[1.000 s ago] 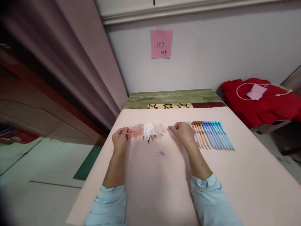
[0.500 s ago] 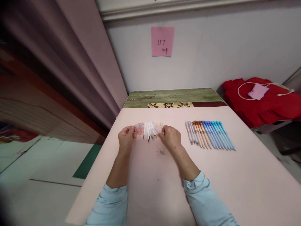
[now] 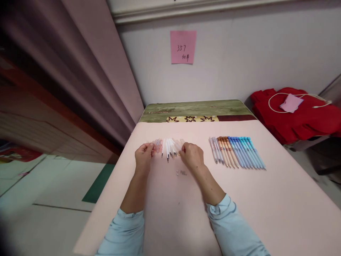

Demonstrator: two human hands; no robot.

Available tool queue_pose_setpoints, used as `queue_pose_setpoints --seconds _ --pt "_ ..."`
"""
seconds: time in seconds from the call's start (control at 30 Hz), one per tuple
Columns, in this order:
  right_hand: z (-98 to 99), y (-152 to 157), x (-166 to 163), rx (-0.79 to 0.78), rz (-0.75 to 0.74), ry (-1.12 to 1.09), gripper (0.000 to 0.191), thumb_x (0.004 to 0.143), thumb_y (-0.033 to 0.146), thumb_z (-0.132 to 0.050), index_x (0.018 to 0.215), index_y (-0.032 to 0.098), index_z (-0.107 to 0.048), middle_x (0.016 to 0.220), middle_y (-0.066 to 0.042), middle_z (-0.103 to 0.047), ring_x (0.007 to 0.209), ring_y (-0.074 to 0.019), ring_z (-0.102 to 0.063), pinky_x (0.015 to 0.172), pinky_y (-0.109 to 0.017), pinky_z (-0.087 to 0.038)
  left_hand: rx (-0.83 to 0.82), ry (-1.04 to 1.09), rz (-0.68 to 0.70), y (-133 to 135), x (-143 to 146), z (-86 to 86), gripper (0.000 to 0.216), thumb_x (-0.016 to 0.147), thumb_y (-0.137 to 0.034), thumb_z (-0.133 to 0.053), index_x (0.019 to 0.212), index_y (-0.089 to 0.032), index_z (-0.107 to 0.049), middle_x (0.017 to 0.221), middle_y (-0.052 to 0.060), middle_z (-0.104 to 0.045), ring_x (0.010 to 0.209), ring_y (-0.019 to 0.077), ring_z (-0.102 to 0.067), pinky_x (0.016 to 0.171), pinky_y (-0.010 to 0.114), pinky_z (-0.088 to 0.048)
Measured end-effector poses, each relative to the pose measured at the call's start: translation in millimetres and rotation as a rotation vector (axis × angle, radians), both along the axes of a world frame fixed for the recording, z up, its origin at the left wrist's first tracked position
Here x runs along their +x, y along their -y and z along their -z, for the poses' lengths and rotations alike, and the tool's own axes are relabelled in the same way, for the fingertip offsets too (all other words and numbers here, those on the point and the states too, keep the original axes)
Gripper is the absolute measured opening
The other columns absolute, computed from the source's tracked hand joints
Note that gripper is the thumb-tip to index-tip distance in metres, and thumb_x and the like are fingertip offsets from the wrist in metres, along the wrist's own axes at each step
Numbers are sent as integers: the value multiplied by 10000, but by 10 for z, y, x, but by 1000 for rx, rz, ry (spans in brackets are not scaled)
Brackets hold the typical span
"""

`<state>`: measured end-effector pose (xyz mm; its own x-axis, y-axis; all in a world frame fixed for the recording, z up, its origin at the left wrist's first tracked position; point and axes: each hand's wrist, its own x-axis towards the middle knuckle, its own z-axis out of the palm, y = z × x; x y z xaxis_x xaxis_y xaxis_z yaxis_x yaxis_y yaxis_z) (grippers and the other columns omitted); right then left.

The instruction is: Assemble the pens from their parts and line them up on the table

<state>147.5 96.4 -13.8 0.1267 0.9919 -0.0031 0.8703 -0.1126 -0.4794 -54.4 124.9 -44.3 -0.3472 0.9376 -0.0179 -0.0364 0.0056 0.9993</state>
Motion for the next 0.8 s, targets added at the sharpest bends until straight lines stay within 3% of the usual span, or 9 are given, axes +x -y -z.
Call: queue_pose_setpoints --seconds 0.23,0.47,0.57,0.67,0.8 --pt "16 6 -13 21 7 -29 56 762 238 -599 733 233 -647 713 -14 -678 690 -173 -565 584 -255 -302 -8 -197 29 37 12 -54 200 734 -374 -672 775 -178 -666 643 -2 -613 565 122 -507 569 237 -389" --pt "-21 -10 22 79 -27 -137 44 775 259 -636 759 230 -664 722 1 -686 706 -164 -595 624 -248 -347 -129 -876 115 146 137 -186 112 770 -330 -630 709 -236 -625 671 17 -647 683 207 -582 617 284 -353" --pt "21 -38 43 168 -37 -348 134 775 316 -657 877 235 -687 733 12 -682 677 -149 -602 652 -245 -403 -226 -1075 195 185 198 -227 171 783 -346 -615 661 -228 -598 721 56 -675 728 243 -607 616 306 -348" --pt "97 -70 32 192 -43 -673 348 767 396 -662 1053 199 -683 699 14 -652 594 -133 -574 615 -249 -439 -289 -1179 233 203 248 -256 176 803 -347 -590 684 -220 -615 777 94 -695 772 276 -633 627 325 -366" --pt "156 -85 -26 117 -47 -1007 461 734 494 -678 1029 141 -697 609 8 -609 505 -119 -513 504 -244 -416 -326 -1236 245 203 283 -275 165 826 -294 -554 744 -198 -659 856 140 -714 841 309 -658 639 339 -381"
